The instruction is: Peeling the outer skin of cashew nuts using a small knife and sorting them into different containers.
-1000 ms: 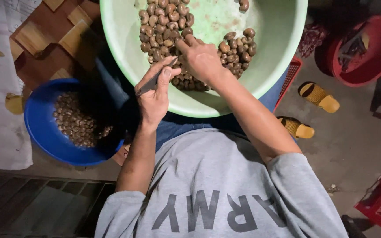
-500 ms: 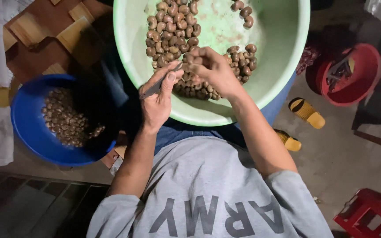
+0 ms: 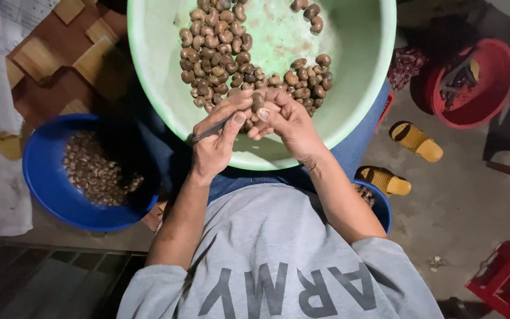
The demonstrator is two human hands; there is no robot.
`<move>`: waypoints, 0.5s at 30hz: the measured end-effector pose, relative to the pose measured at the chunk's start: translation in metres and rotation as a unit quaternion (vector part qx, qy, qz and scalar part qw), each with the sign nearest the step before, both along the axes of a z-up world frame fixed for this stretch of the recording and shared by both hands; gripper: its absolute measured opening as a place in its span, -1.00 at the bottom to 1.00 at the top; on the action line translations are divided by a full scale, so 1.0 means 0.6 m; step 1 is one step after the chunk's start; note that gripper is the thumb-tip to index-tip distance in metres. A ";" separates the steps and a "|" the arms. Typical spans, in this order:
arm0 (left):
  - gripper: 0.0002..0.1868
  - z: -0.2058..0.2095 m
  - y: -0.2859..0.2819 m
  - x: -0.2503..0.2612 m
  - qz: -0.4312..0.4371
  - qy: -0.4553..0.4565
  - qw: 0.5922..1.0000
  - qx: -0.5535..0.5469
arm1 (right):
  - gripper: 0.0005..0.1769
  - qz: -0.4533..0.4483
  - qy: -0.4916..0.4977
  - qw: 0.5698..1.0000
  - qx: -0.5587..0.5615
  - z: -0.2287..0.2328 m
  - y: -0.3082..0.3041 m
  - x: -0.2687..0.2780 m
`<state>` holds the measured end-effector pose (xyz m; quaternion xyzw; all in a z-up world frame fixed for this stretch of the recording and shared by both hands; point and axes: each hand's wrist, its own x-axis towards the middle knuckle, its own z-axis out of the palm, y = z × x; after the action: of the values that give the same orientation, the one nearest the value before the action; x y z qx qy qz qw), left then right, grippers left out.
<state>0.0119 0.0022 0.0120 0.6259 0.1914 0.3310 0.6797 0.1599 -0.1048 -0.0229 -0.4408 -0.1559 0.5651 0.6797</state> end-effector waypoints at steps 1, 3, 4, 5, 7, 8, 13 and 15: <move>-0.75 -0.002 0.002 -0.002 -0.001 0.002 1.000 0.000 | -0.49 -0.001 0.002 1.000 0.000 -0.006 -0.002 0.000; -0.74 -0.007 0.004 -0.004 -0.022 0.000 1.000 0.014 | -0.54 -0.020 0.010 1.000 -0.004 -0.018 -0.007 -0.001; -0.74 -0.005 0.002 -0.004 -0.024 0.001 1.000 0.014 | -0.54 -0.022 0.011 1.000 -0.004 -0.017 -0.010 -0.004; -0.74 -0.002 0.002 -0.001 -0.021 0.001 1.000 0.018 | -0.53 -0.026 0.006 1.000 -0.004 -0.015 -0.011 -0.004; -0.74 -0.001 0.001 0.003 -0.024 -0.005 0.999 0.024 | -0.53 -0.036 -0.004 0.999 -0.001 -0.007 -0.012 -0.003; -0.75 -0.003 0.001 0.003 -0.014 0.016 0.999 0.036 | -0.51 -0.022 -0.014 1.000 -0.006 -0.002 -0.013 -0.001; -0.77 -0.005 -0.003 0.013 -0.021 0.041 0.998 0.053 | -0.51 -0.033 -0.038 0.998 -0.031 0.017 -0.020 0.003; -0.73 0.002 -0.004 0.013 -0.043 0.055 0.995 0.069 | -0.53 -0.041 -0.035 0.998 -0.028 0.017 -0.020 0.000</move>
<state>0.0199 -0.0002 0.0131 0.6962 0.1781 0.2790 0.6369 0.1601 -0.1165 -0.0125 -0.4856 -0.1453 0.5250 0.6836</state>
